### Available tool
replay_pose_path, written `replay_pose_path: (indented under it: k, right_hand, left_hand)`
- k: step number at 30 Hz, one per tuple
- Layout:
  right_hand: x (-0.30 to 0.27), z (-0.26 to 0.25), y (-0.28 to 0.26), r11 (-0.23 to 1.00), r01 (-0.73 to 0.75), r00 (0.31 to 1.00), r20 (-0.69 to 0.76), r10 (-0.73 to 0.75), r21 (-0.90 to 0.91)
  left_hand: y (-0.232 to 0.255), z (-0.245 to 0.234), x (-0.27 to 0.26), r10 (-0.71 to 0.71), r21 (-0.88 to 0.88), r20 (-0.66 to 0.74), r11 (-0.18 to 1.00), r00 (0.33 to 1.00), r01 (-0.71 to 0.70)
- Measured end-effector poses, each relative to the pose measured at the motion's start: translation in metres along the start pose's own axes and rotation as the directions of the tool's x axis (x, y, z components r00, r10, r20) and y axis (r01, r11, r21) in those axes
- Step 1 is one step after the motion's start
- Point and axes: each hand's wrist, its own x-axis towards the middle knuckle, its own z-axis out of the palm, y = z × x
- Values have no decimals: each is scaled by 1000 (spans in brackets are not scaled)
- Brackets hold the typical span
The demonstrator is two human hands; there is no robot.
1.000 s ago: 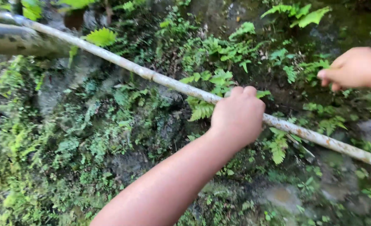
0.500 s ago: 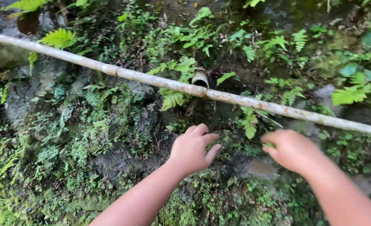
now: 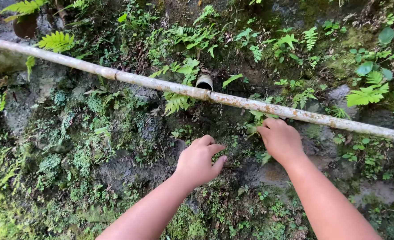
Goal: Plucking small plants and moss from a stone wall
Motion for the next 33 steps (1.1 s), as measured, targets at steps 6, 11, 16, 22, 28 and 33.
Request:
replay_pose_path:
  k: [6, 11, 16, 22, 28, 33]
  right_hand:
    - [-38, 34, 8, 984, -17, 999, 42, 10, 177]
    - [-59, 18, 9, 954, -125, 981, -110, 160, 272]
    - [-28, -17, -1, 826, -322, 890, -149, 431, 464]
    - [25, -80, -50, 813, -521, 854, 149, 499, 260]
    - [14, -11, -27, 935, -353, 922, -150, 356, 47]
    - [25, -12, -39, 947, -319, 947, -27, 320, 32]
  left_hand:
    - [-4, 5, -6, -43, -30, 23, 999, 999, 44]
    - [-2, 0, -9, -58, -80, 22, 995, 998, 60]
    - [4, 8, -7, -67, -118, -16, 991, 998, 65]
    - [14, 4, -9, -58, -183, -10, 981, 998, 55]
    - [12, 3, -13, -86, -175, -19, 981, 996, 81]
    - [9, 14, -12, -105, -234, -27, 968, 994, 96]
